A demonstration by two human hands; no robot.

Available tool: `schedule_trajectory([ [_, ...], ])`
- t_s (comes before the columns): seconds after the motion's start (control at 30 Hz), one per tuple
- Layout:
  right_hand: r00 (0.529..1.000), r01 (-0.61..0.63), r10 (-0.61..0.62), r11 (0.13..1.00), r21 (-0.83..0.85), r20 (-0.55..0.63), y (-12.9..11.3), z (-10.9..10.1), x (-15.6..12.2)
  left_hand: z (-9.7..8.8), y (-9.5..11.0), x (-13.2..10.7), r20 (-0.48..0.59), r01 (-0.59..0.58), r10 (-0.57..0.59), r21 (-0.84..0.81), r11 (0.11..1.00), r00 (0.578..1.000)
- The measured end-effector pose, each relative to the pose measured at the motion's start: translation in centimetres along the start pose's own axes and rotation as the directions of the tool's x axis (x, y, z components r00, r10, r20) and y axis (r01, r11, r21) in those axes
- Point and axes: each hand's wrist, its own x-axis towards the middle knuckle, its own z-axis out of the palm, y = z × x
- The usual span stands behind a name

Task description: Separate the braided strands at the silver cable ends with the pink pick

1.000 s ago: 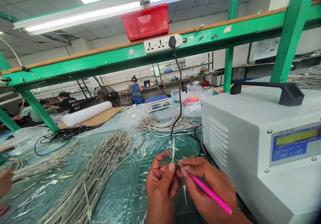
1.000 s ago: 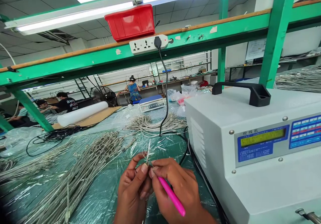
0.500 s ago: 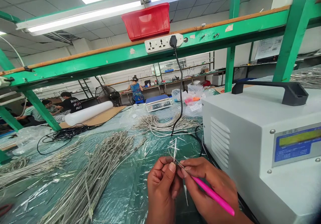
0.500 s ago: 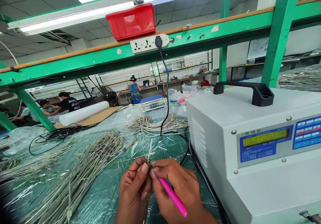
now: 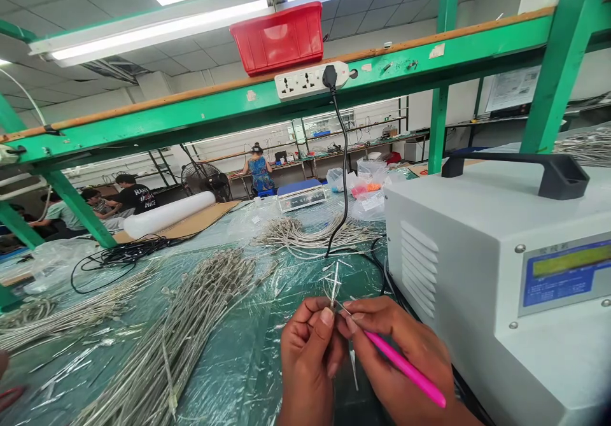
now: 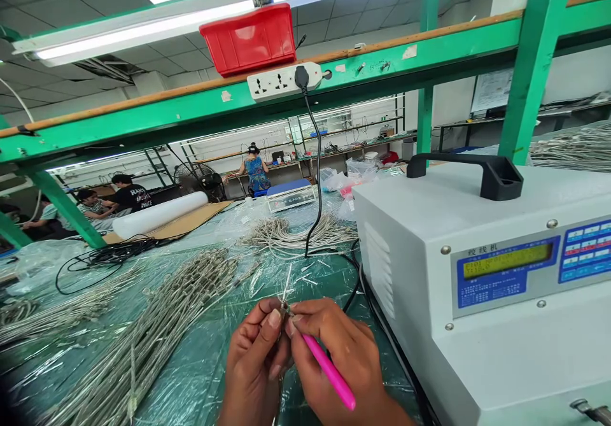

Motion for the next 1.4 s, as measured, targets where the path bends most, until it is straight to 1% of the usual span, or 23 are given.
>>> schedule_trajectory([
  [0.17,0.996,-0.087,0.085,0.995,0.054,0.036,0.2,0.0,0.0,-0.1,-0.1,0.0,0.012,0.013,-0.013,-0.019,1.000,1.000],
  [0.23,0.990,-0.136,0.135,0.989,0.057,0.029,0.1,0.0,0.1,-0.2,-0.1,0.0,0.028,0.018,-0.017,-0.046,0.999,0.999],
  [0.3,0.982,-0.187,0.188,0.980,0.069,-0.005,0.1,0.0,0.2,-0.3,0.0,0.0,0.045,0.020,-0.017,-0.082,0.996,0.999],
  [0.37,0.966,-0.246,0.252,0.963,0.109,-0.049,0.0,-0.1,0.2,-0.4,0.2,0.0,0.057,0.031,-0.024,-0.114,0.993,0.998],
  [0.5,0.911,-0.390,0.408,0.899,0.197,-0.058,-0.1,-0.4,0.3,-0.5,0.6,0.0,0.052,0.110,-0.103,-0.159,0.981,0.993],
  [0.63,0.875,-0.458,0.478,0.868,0.192,-0.076,0.2,-0.6,0.4,-0.3,1.0,0.0,0.093,0.206,-0.191,-0.191,0.960,0.977],
  [0.7,0.869,-0.469,0.494,0.842,0.267,-0.031,0.5,-0.6,0.4,-0.1,1.0,-0.1,0.118,0.230,-0.211,-0.178,0.957,0.970],
  [0.8,0.880,-0.466,0.464,0.801,0.376,0.101,0.7,-0.6,0.5,0.0,0.7,-0.1,0.155,0.245,-0.225,-0.125,0.962,0.962],
  [0.83,0.879,-0.472,0.454,0.794,0.384,0.143,0.7,-0.6,0.6,0.1,0.6,0.0,0.164,0.244,-0.226,-0.103,0.964,0.960],
  [0.9,0.860,-0.509,0.467,0.777,0.370,0.205,0.5,-0.7,0.8,0.0,0.3,0.0,0.180,0.239,-0.224,-0.063,0.969,0.958],
  [1.0,0.831,-0.556,0.509,0.754,0.351,0.223,0.2,-0.6,1.1,-0.1,0.0,0.0,0.182,0.222,-0.213,-0.028,0.975,0.960],
  [1.1,0.833,-0.553,0.510,0.754,0.355,0.214,0.0,-0.5,1.3,-0.2,0.1,-0.1,0.164,0.199,-0.193,-0.021,0.980,0.967],
  [1.2,0.809,-0.587,0.514,0.735,0.341,0.286,-0.1,-0.3,1.3,-0.3,0.4,0.0,0.155,0.165,-0.161,-0.016,0.986,0.975],
  [1.27,0.784,-0.614,0.510,0.721,0.321,0.353,0.0,-0.2,1.2,-0.3,0.5,0.1,0.134,0.118,-0.119,0.011,0.993,0.984],
  [1.3,0.779,-0.616,0.503,0.724,0.310,0.374,0.1,-0.2,1.2,-0.3,0.6,0.2,0.120,0.090,-0.093,0.038,0.995,0.988],
  [1.33,0.783,-0.608,0.493,0.738,0.295,0.380,0.2,-0.2,1.1,-0.3,0.7,0.3,0.103,0.059,-0.067,0.079,0.995,0.992],
  [1.4,0.805,-0.567,0.473,0.792,0.226,0.359,0.4,-0.2,1.1,-0.4,0.7,0.5,0.070,0.013,-0.028,0.201,0.980,0.997],
])
